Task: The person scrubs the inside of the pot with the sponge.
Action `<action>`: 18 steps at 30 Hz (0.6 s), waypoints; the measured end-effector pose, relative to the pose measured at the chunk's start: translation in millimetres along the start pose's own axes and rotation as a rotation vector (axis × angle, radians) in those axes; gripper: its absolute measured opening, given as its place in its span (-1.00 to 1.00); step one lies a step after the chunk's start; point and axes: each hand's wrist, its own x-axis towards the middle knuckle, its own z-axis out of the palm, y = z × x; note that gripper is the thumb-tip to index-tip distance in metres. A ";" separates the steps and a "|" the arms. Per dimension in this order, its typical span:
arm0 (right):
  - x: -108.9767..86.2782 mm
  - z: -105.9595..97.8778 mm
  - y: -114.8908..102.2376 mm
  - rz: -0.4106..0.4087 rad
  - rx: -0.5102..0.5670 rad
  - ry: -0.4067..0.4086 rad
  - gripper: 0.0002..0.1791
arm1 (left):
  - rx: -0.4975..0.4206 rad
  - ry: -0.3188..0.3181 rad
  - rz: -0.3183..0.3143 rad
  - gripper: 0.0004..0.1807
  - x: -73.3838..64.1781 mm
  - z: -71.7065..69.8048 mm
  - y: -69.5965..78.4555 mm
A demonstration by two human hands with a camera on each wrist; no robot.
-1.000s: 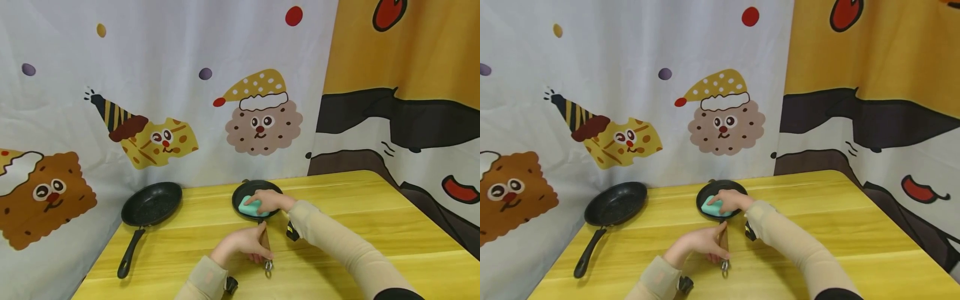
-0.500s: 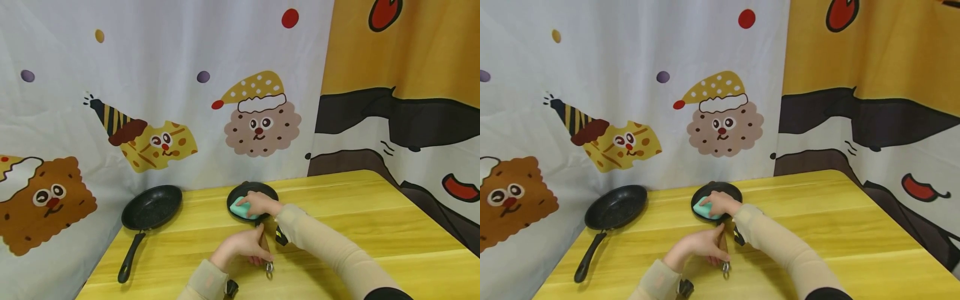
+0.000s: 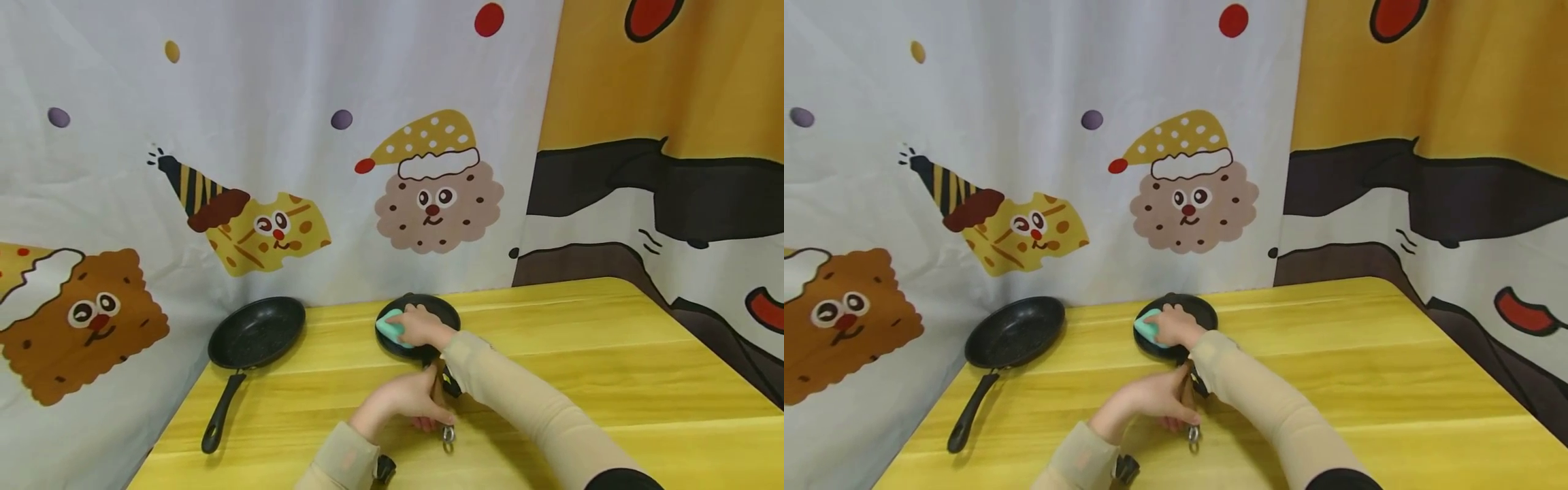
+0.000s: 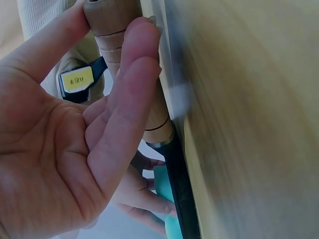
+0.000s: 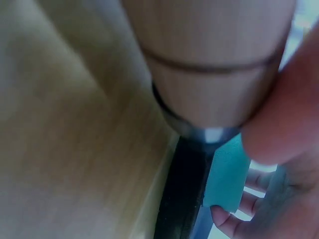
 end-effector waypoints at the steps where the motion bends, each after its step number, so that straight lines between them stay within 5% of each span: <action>1: 1.8 -0.4 0.8 0.006 0.006 -0.002 -0.40 | -0.002 -0.002 0.002 -0.18 0.2 -0.3 0.2; 7: 10.5 -3.9 8.3 0.044 0.009 0.002 -0.40 | -0.010 0.002 -0.011 0.10 0.0 -0.2 2.9; 18: 17.0 -12.1 33.4 0.098 0.030 0.033 -0.44 | -0.005 0.008 -0.050 0.16 0.6 -0.8 0.1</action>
